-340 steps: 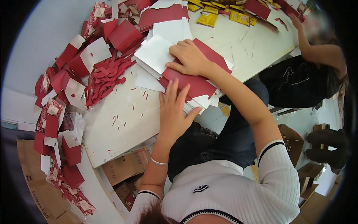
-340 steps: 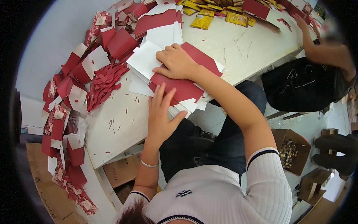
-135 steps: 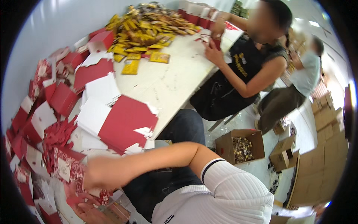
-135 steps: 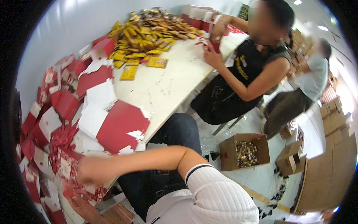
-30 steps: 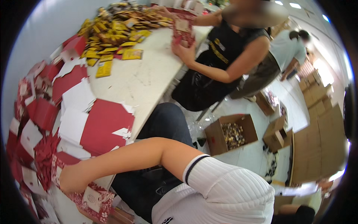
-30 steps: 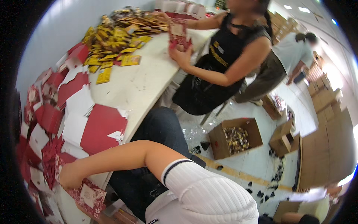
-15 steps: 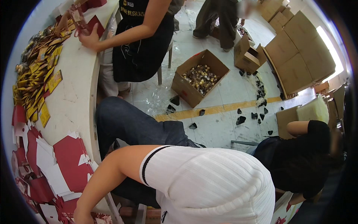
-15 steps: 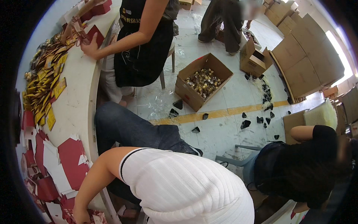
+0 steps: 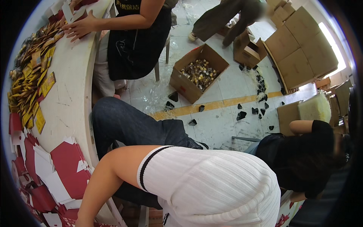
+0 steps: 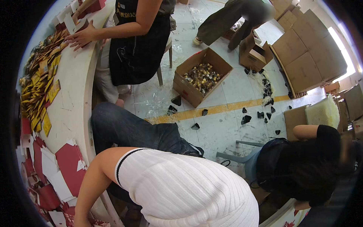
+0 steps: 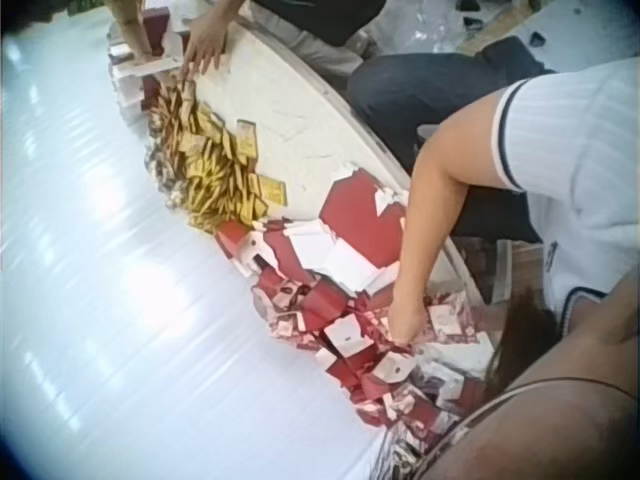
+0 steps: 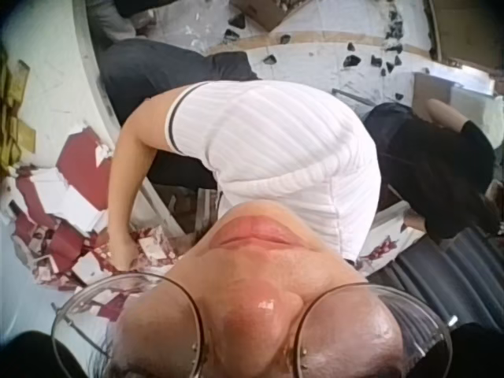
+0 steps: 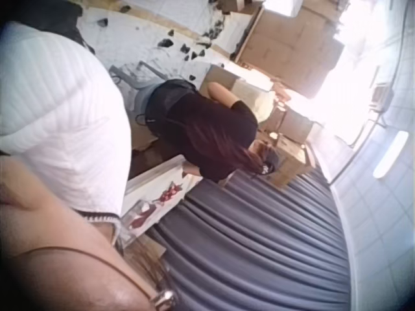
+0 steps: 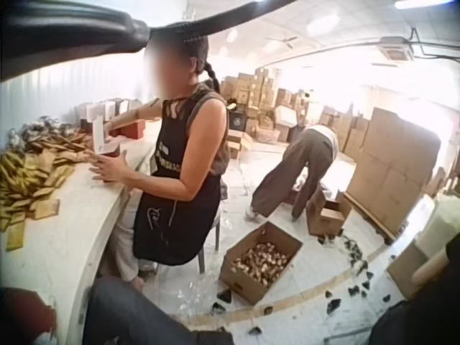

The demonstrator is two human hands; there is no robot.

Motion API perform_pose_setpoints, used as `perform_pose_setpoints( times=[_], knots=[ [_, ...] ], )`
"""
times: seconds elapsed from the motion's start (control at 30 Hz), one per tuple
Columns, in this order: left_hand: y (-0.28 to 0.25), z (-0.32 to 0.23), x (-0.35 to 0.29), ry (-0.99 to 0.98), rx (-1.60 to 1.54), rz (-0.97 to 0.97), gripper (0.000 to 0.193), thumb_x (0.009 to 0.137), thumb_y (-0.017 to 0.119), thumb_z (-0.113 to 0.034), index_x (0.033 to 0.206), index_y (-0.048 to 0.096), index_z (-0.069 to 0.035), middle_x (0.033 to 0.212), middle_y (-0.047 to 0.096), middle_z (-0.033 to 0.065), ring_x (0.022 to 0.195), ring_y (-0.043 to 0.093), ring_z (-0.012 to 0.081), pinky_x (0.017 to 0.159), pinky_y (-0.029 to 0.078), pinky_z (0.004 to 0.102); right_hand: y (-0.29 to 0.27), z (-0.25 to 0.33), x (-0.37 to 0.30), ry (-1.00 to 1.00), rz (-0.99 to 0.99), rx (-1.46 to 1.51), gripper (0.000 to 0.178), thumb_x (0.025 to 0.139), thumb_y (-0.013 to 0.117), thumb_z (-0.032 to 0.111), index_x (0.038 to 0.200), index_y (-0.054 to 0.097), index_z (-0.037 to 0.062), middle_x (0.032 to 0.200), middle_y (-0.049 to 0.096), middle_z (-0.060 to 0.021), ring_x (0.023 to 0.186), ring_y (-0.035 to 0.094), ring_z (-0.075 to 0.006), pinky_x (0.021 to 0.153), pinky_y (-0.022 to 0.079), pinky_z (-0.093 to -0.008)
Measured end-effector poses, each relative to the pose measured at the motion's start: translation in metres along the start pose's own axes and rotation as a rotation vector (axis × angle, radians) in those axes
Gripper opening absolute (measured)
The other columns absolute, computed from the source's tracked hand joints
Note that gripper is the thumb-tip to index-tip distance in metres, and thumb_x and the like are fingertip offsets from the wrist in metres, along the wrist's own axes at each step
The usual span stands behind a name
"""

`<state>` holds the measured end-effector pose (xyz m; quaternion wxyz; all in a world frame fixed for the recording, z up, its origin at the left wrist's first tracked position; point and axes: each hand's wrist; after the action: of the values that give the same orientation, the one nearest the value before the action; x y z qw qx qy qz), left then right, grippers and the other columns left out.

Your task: The person folds red paper boxes and inserts them into patterned sleeves, then seals the packages with stickers. The person repeats this process for multiple units, stacking the finished packages on the table.

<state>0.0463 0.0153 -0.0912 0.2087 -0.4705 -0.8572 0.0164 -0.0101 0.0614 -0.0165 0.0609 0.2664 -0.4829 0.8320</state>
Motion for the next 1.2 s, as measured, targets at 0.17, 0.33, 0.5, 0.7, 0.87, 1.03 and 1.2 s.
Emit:
perform_pose_setpoints(
  times=[0.17, 0.33, 0.5, 0.7, 0.87, 1.03, 1.2],
  knots=[
    [-0.001, 0.003, 0.003, -0.010, 0.005, 0.005, 0.053, 0.086, 0.047, -0.029, 0.128, 0.034, 0.000, 0.126, 0.041, 0.0175, 0.112, 0.045, 0.0296, 0.094, 0.039, 0.0403, -0.031, 0.031, -0.037, 0.137, -0.106, 0.020, 0.025, 0.072, 0.061, 0.026, 0.088, 0.061, 0.0064, 0.081, 0.062, -0.0158, 0.077, 0.058, -0.0321, 0.068, 0.045, -0.0423],
    [0.003, 0.002, 0.006, -0.008, 0.006, 0.019, 0.052, 0.086, 0.046, -0.029, 0.128, 0.033, 0.000, 0.126, 0.040, 0.0177, 0.113, 0.045, 0.0299, 0.094, 0.039, 0.0406, 0.032, -0.024, -0.006, 0.081, -0.399, 0.409, 0.022, 0.071, 0.067, 0.024, 0.085, 0.062, 0.0080, 0.081, 0.063, -0.0095, 0.075, 0.059, -0.0248, 0.067, 0.045, -0.0367],
    [0.002, 0.000, 0.009, -0.012, 0.008, 0.024, 0.052, 0.087, 0.046, -0.028, 0.129, 0.033, 0.000, 0.127, 0.040, 0.0179, 0.113, 0.044, 0.0303, 0.094, 0.039, 0.0409, 0.035, -0.035, -0.015, 0.067, -0.358, 0.618, 0.019, 0.073, 0.068, 0.020, 0.086, 0.063, 0.0066, 0.079, 0.063, -0.0077, 0.071, 0.058, -0.0199, 0.064, 0.045, -0.0325],
    [0.005, 0.000, 0.011, -0.013, -0.006, 0.031, 0.052, 0.087, 0.045, -0.028, 0.129, 0.033, 0.000, 0.127, 0.039, 0.0182, 0.114, 0.044, 0.0307, 0.094, 0.038, 0.0413, 0.033, -0.037, -0.023, 0.029, -0.394, 0.660, 0.019, 0.078, 0.064, 0.018, 0.093, 0.063, 0.0069, 0.081, 0.063, -0.0080, 0.072, 0.058, -0.0189, 0.064, 0.044, -0.0325],
    [0.001, -0.001, 0.011, -0.021, -0.019, 0.005, 0.052, 0.087, 0.044, -0.028, 0.129, 0.032, 0.000, 0.127, 0.039, 0.0184, 0.114, 0.043, 0.0310, 0.094, 0.038, 0.0416, 0.021, -0.009, -0.031, 0.139, -0.372, 0.574, 0.024, 0.077, 0.064, 0.020, 0.099, 0.062, 0.0081, 0.085, 0.062, -0.0073, 0.076, 0.057, -0.0180, 0.065, 0.044, -0.0323],
    [-0.006, -0.003, 0.010, -0.044, -0.039, -0.019, 0.052, 0.087, 0.044, -0.028, 0.129, 0.032, 0.000, 0.128, 0.038, 0.0186, 0.114, 0.043, 0.0314, 0.094, 0.038, 0.0419, 0.028, -0.004, -0.028, 0.145, -0.395, 0.634, 0.027, 0.076, 0.064, 0.019, 0.100, 0.060, 0.0074, 0.084, 0.061, -0.0075, 0.075, 0.057, -0.0191, 0.065, 0.044, -0.0323],
    [-0.012, -0.001, 0.008, -0.071, -0.057, -0.050, 0.052, 0.087, 0.044, -0.028, 0.129, 0.032, 0.001, 0.128, 0.038, 0.0188, 0.115, 0.043, 0.0317, 0.095, 0.038, 0.0423, 0.037, -0.005, -0.025, 0.234, -0.451, 0.678, 0.025, 0.073, 0.064, 0.017, 0.096, 0.060, 0.0053, 0.080, 0.060, -0.0093, 0.072, 0.056, -0.0208, 0.064, 0.044, -0.0328]
  ],
)
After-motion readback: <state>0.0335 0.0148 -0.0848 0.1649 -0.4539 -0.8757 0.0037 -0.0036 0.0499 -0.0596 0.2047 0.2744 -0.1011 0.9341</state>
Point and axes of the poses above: each hand's wrist, its own x-axis towards the middle knuckle, its own y-axis out of the palm, z = x × y
